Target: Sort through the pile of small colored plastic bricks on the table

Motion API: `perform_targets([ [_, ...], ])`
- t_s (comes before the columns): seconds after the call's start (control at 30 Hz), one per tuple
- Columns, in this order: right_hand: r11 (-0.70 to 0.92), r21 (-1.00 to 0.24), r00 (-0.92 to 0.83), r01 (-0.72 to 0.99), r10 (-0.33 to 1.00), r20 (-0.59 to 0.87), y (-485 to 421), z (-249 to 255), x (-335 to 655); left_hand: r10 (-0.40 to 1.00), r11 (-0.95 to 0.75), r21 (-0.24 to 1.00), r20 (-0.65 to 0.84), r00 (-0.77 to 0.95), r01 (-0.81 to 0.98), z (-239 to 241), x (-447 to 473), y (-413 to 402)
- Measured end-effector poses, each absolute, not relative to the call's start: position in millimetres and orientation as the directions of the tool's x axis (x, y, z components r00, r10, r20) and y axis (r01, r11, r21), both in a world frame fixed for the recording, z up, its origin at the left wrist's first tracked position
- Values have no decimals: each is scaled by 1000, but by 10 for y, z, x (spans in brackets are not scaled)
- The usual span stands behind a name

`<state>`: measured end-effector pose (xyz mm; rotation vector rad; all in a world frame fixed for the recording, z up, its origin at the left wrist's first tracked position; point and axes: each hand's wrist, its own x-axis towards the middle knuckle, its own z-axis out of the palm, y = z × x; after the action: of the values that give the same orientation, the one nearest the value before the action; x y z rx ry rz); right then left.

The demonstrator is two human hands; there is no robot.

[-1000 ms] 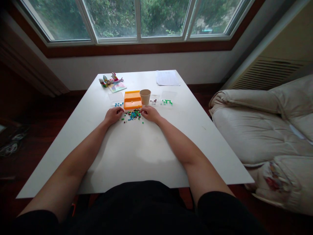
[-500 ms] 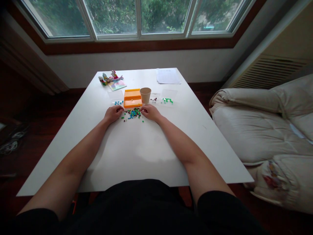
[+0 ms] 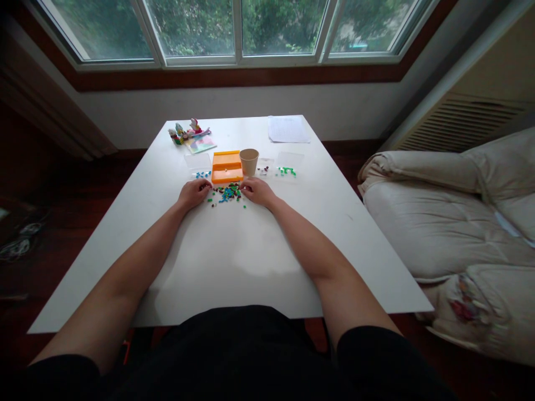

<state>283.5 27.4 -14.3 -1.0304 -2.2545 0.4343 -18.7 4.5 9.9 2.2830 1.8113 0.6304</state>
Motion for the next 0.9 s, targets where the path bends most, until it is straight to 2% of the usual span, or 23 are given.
perform_targets([
  [0.9, 625, -515, -502, 587, 780, 374, 260, -125, 2834, 957, -260, 379, 221, 186, 888, 95, -189, 50],
])
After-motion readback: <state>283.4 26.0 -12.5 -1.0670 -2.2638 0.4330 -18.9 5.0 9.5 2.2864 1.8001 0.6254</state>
